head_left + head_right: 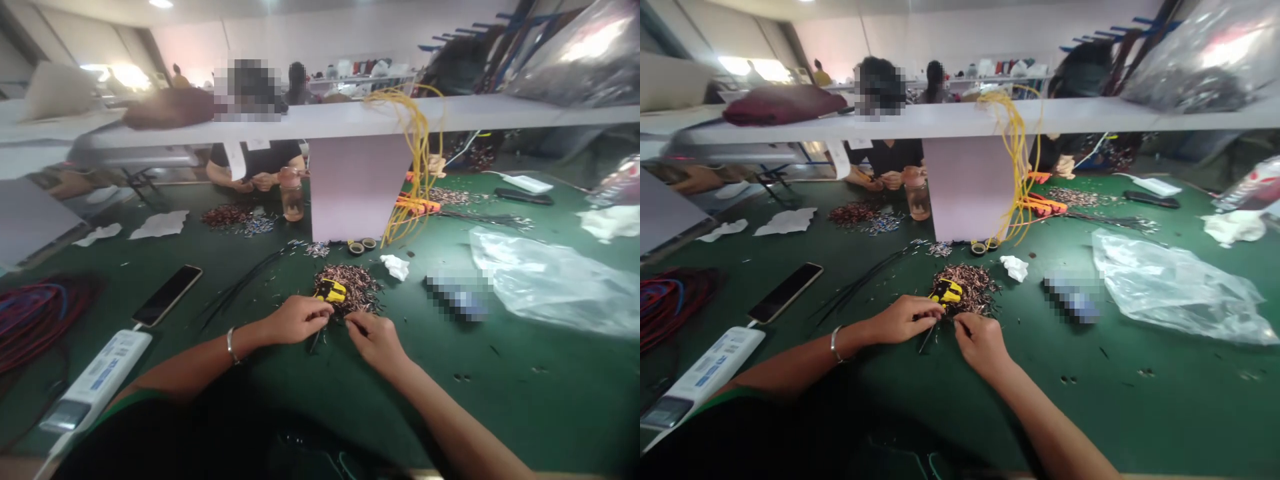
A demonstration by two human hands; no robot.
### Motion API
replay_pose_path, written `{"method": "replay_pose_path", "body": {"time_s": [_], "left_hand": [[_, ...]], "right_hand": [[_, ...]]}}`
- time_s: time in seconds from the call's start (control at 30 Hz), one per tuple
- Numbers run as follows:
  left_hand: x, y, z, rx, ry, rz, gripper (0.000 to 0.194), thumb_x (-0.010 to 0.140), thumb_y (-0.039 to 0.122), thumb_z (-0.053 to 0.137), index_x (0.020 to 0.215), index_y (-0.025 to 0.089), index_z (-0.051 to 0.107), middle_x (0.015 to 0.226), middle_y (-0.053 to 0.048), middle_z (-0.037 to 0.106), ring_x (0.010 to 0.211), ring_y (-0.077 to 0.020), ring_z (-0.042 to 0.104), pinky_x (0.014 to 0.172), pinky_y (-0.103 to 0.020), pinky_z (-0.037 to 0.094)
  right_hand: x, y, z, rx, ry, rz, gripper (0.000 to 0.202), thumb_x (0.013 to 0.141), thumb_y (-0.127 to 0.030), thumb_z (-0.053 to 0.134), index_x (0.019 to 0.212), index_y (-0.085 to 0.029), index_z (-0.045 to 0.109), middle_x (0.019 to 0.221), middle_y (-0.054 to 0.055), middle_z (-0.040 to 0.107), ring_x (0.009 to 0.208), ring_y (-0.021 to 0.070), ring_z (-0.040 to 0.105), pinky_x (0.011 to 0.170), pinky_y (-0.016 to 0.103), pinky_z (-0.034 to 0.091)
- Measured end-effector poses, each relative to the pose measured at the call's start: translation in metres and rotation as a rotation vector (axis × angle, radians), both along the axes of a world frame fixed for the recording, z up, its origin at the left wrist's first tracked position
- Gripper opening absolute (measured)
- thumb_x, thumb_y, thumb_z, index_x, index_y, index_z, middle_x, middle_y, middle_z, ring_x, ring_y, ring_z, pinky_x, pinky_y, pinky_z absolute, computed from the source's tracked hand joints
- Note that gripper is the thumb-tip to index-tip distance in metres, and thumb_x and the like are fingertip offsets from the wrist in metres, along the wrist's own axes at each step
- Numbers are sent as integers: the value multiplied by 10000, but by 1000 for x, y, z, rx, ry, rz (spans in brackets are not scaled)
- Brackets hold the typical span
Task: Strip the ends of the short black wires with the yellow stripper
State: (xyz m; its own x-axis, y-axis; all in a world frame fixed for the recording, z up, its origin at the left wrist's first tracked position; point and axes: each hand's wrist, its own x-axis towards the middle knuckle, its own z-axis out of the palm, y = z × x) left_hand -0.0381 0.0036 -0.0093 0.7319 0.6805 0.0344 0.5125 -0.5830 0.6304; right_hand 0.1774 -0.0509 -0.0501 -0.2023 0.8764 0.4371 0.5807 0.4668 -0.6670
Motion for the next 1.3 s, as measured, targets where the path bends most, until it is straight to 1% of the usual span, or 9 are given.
{"method": "replay_pose_path", "body": {"time_s": [0.47, 0.7, 0.8, 0.9, 0.97, 1.1, 1.17, 1.23, 1.3], "left_hand": [[5, -3, -5, 85, 167, 4, 240, 845, 180, 464, 851, 191, 704, 825, -33, 739, 744, -169, 659, 702, -244, 429], [1, 2, -12, 287, 286, 147, 170, 765, 150, 491, 740, 168, 659, 727, -56, 701, 659, -176, 630, 624, -260, 392], [-5, 10, -8, 206, 192, 262, 154, 746, 145, 499, 679, 163, 636, 627, -22, 654, 581, -137, 583, 579, -238, 380], [-8, 14, -1, -26, -50, 283, 195, 809, 192, 497, 854, 155, 683, 645, 2, 665, 559, -107, 566, 560, -215, 419], [-8, 14, 2, -170, -237, 250, 329, 871, 233, 491, 1155, 137, 628, 801, -40, 726, 623, -116, 618, 612, -234, 495], [-9, 16, 2, -345, -479, 60, 613, 890, 265, 546, 1467, 192, 353, 1347, -160, 601, 1104, -208, 645, 901, -351, 544], [-13, 22, -1, -250, -425, 154, 550, 851, 283, 596, 1374, 167, 473, 1286, -147, 636, 1119, -223, 639, 944, -370, 524], [-15, 27, -4, -90, -230, 382, 351, 821, 306, 613, 1127, 134, 629, 1014, -105, 719, 924, -205, 682, 868, -356, 533], [-15, 29, -5, 12, 0, 467, 255, 813, 347, 620, 970, 150, 656, 847, -56, 706, 785, -184, 665, 772, -322, 518]], "right_hand": [[1, -1, 1, 58, -54, 3, 243, 903, -185, 466, 849, -193, 703, 699, 56, 751, 589, 171, 690, 603, 247, 503], [1, -4, 0, 139, -114, 29, 260, 894, -150, 436, 840, -178, 689, 661, 71, 732, 565, 176, 678, 582, 253, 478], [10, 0, 4, 100, -50, -88, 246, 888, -190, 457, 832, -190, 698, 648, 58, 726, 554, 174, 663, 578, 253, 485], [17, 6, 8, 16, 47, -229, 225, 875, -255, 500, 812, -205, 710, 703, 50, 747, 604, 182, 669, 618, 263, 508], [19, 10, 6, -40, 114, -300, 228, 860, -298, 521, 780, -211, 716, 683, 38, 739, 594, 185, 652, 603, 268, 500], [18, 14, 0, -122, 199, -377, 254, 833, -353, 552, 748, -195, 732, 612, 24, 702, 544, 179, 606, 560, 271, 469], [18, 14, -1, -145, 215, -395, 261, 822, -366, 565, 751, -187, 741, 602, 25, 698, 541, 180, 602, 552, 270, 460], [18, 14, -1, -156, 230, -399, 263, 817, -371, 569, 762, -187, 749, 616, 27, 708, 553, 183, 611, 559, 271, 464], [17, 14, -1, -155, 245, -392, 263, 814, -369, 567, 763, -190, 753, 618, 25, 711, 557, 184, 617, 572, 275, 473]]}}
